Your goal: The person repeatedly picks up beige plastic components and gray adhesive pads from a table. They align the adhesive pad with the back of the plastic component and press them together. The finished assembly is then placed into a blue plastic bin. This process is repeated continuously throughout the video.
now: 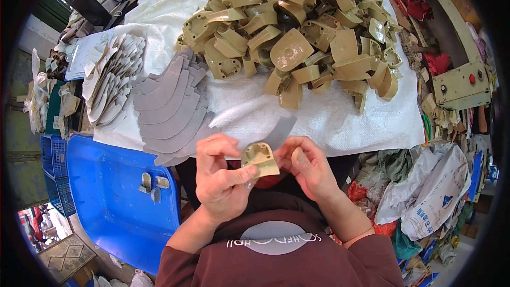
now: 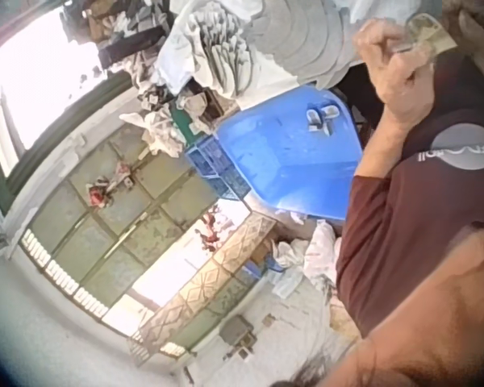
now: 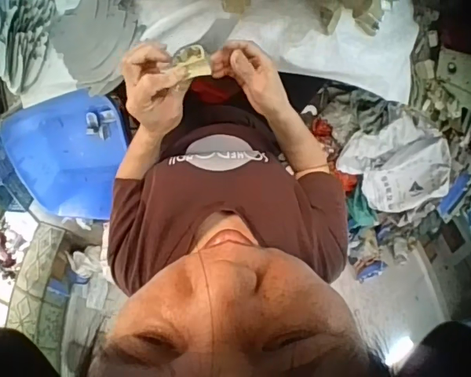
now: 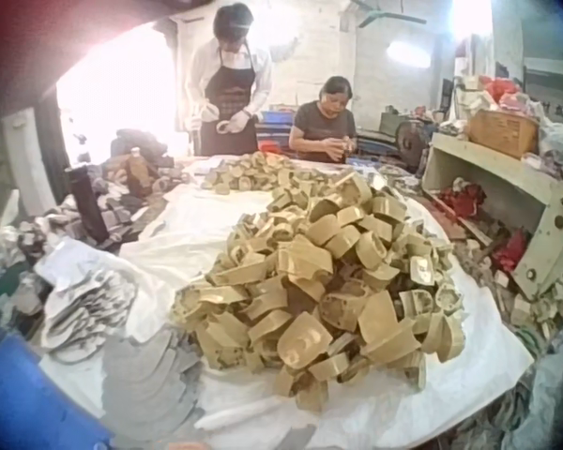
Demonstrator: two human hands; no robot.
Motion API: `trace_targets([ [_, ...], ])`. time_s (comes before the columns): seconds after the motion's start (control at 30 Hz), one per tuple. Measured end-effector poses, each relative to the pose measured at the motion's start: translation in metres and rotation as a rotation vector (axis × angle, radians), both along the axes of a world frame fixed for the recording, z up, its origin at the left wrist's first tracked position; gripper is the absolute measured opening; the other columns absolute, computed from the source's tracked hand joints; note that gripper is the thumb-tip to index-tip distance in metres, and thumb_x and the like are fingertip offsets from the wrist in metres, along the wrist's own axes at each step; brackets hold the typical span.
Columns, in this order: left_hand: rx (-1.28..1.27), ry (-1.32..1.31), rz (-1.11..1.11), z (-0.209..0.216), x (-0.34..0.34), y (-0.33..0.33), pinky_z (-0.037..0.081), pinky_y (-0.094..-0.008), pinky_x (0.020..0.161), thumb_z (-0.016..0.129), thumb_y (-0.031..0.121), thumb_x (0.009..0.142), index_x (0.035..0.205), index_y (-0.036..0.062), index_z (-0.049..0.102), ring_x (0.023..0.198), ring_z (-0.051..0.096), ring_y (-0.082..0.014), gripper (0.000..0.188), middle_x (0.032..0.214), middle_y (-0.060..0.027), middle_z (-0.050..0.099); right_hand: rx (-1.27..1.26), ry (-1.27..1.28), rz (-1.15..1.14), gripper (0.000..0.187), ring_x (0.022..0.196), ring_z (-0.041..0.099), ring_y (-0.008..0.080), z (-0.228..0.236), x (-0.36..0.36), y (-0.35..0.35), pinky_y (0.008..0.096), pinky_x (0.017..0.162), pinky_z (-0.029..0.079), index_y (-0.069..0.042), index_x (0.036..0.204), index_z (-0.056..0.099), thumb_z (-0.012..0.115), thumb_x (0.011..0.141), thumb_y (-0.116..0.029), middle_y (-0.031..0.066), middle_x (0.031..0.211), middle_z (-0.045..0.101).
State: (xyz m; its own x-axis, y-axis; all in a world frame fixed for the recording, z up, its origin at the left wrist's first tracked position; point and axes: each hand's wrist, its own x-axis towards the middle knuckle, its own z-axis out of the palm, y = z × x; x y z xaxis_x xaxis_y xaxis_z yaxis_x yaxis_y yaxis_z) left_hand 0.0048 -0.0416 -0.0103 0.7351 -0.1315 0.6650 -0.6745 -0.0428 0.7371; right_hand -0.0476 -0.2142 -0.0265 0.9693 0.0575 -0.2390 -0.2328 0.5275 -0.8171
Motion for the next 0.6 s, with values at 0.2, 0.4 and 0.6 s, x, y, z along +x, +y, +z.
trace_targets([
  [0.2, 0.220, -0.099, -0.071, -0.007, -0.008, 0.001, 0.040, -0.0316, 0.063, 0.073, -0.006, 0.055, 0.085, 0.0078, 0.059, 0.082, 0.064, -0.0253, 0.036, 0.089, -0.0078, 0.062, 0.110, -0.106, -0.055, 0.027, 0.103, 0.061, 0.0214, 0.011, 0.004, 0.003, 0.0374, 0.090, 0.050, 0.003, 0.114, 0.048, 0.040, 0.102, -0.019, 0.0195, 0.114, 0.060],
  [0.4, 0.514, -0.284, 0.073, 0.000, -0.006, -0.012, 0.033, -0.0304, 0.056, 0.068, 0.007, 0.060, 0.081, 0.0063, 0.058, 0.069, 0.057, -0.0197, 0.023, 0.084, -0.0062, 0.057, -0.111, -0.205, -0.071, 0.026, 0.107, 0.060, 0.0232, 0.010, -0.006, 0.008, 0.0343, 0.091, 0.049, 0.005, 0.111, 0.051, 0.038, 0.102, -0.015, 0.0223, 0.122, 0.058],
  [0.6, 0.615, -0.188, 0.095, 0.001, -0.008, -0.015, 0.034, -0.0318, 0.057, 0.068, 0.004, 0.063, 0.079, 0.0061, 0.057, 0.071, 0.055, -0.0209, 0.020, 0.083, -0.0059, 0.055, -0.450, -0.314, -0.021, 0.030, 0.107, 0.060, 0.0202, 0.008, -0.003, 0.008, 0.0320, 0.092, 0.047, 0.005, 0.116, 0.053, 0.043, 0.100, -0.019, 0.0183, 0.124, 0.058],
])
